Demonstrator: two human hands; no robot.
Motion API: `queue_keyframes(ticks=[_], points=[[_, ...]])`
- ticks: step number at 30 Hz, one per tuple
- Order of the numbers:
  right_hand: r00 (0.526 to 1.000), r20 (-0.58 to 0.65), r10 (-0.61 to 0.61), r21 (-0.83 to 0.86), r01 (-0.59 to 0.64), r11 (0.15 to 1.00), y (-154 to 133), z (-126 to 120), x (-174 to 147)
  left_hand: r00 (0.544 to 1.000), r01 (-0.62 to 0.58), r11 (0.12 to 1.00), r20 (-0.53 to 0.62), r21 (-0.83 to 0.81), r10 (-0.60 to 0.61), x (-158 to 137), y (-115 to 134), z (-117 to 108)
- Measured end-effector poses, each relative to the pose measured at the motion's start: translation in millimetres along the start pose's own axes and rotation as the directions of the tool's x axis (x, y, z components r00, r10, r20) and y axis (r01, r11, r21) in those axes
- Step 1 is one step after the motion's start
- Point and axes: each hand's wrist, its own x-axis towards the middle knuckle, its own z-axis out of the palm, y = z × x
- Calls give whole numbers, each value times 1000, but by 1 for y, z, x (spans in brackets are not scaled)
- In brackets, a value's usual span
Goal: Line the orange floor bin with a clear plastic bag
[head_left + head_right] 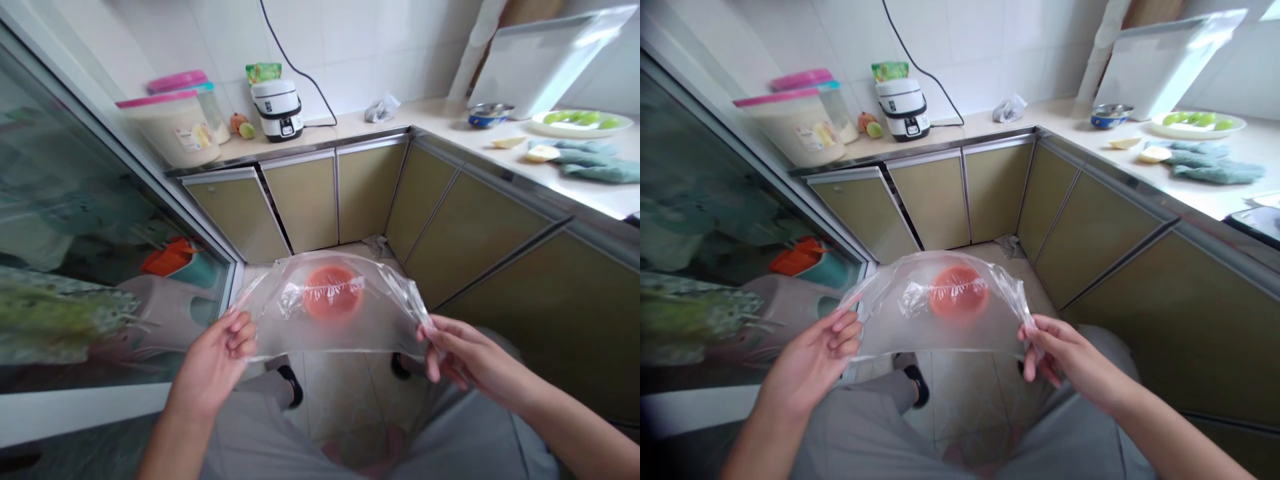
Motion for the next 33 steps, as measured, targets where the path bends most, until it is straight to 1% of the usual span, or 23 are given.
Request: queue_keyframes(ticks=[3, 5, 7, 9, 12, 15, 18, 21, 23, 25, 27, 29, 31, 33], points=[[989, 58, 134, 55, -137, 989, 15, -4, -41, 999, 28, 1000, -30, -9, -28, -27, 0, -14], [981, 83, 176, 95, -184, 978, 16, -8, -56, 998, 45, 999, -32, -9, -45, -34, -1, -19], [981, 74, 177, 123, -185, 975, 15, -13, -57, 998, 63, 998, -25, -9, -63, -28, -4, -21], [989, 23, 145, 129, -146, 981, 15, -20, -43, 996, 91, 996, -12, -6, -91, -10, -11, -24], [993, -68, 94, 125, -85, 988, 25, -30, 2, 987, 160, 987, -22, 24, -159, 33, -30, -32], [985, -130, 111, 131, -94, 987, 48, -37, 62, 967, 245, 967, -91, 62, -239, 80, -58, -47], [960, -180, 216, 134, -194, 972, 80, -40, 122, 947, 302, 946, -147, 115, -285, 118, -87, -67], [901, -275, 334, 111, -315, 942, 110, -38, 174, 928, 356, 915, -191, 191, -321, 148, -114, -89], [867, -340, 364, 89, -356, 930, 127, -34, 204, 917, 376, 888, -244, 267, -315, 165, -127, -102], [855, -370, 365, 64, -368, 928, 140, -28, 230, 928, 345, 871, -269, 350, -260, 181, -135, -111], [856, -365, 366, 56, -372, 927, 150, -19, 253, 946, 293, 867, -250, 403, -204, 193, -139, -118], [869, -349, 352, 51, -357, 933, 159, -9, 274, 956, 262, 871, -237, 417, -174, 201, -139, -123], [881, -366, 301, 13, -318, 948, 169, 0, 294, 955, 255, 873, -251, 415, -160, 205, -139, -128], [879, -418, 231, -50, -276, 960, 179, 8, 311, 953, 252, 875, -263, 413, -150, 206, -139, -132]])
